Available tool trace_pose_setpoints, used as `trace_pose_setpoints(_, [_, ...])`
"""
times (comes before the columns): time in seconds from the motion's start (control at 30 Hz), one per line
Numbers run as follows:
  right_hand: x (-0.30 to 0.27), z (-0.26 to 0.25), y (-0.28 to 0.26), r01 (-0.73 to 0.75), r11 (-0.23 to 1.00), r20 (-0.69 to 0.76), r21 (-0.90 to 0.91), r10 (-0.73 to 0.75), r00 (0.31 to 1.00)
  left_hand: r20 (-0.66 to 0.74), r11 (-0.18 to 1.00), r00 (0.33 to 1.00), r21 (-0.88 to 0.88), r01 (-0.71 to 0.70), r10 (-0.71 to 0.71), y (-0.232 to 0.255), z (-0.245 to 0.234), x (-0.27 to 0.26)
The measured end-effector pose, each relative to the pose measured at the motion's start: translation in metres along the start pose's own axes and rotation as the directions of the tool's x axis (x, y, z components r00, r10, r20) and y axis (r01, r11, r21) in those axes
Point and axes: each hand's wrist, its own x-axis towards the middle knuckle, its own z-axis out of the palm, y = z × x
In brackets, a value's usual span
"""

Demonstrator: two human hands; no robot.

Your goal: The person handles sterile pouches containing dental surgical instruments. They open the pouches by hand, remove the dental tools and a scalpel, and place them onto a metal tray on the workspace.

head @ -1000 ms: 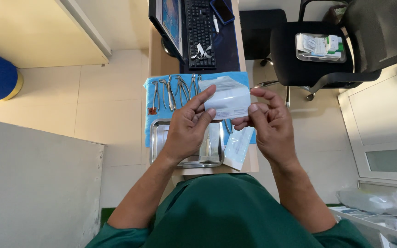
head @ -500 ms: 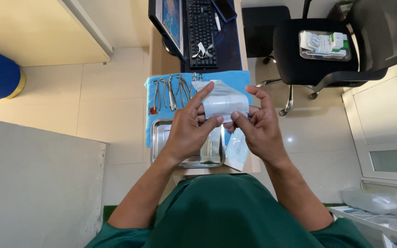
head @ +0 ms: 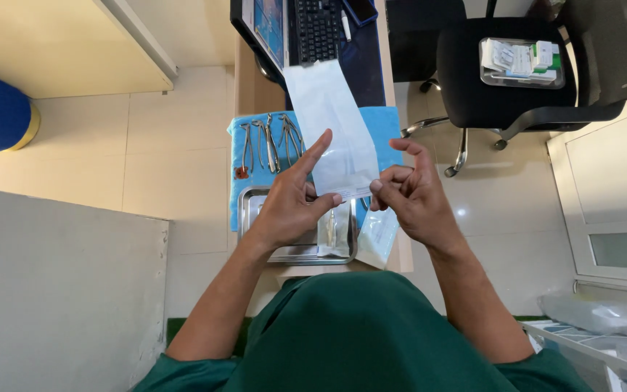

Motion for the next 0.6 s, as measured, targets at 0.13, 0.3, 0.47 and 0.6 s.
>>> trace_pose_setpoints(0.13, [0.001, -0.002, 0.016, -0.001, 1.000, 0.073, -0.027, 0.003, 0.997, -0.016, 0.996, 0.996, -0.025, -0.085, 0.085, -0.031, 0.003, 0.010])
trace_pose_setpoints(0.3, [0.002, -0.003, 0.048, -0.086, 0.975, 0.112, -0.207, 0.111, 0.988, -0.277, 0.951, 0.955, -0.254, -0.176, 0.103, -0.080, -0.003, 0.034])
trace_pose_setpoints(0.47, [0.001, -0.003, 0.087, -0.063, 0.942, 0.111, -0.330, 0.105, 0.988, -0.475, 0.933, 0.868, -0.227, -0.278, 0.143, -0.091, -0.018, 0.055])
trace_pose_setpoints(0.6, [0.004, 0.001, 0.109, -0.081, 0.904, 0.091, -0.419, 0.130, 0.987, -0.505, 0.879, 0.854, -0.456, -0.140, -0.126, -0.101, -0.018, 0.066])
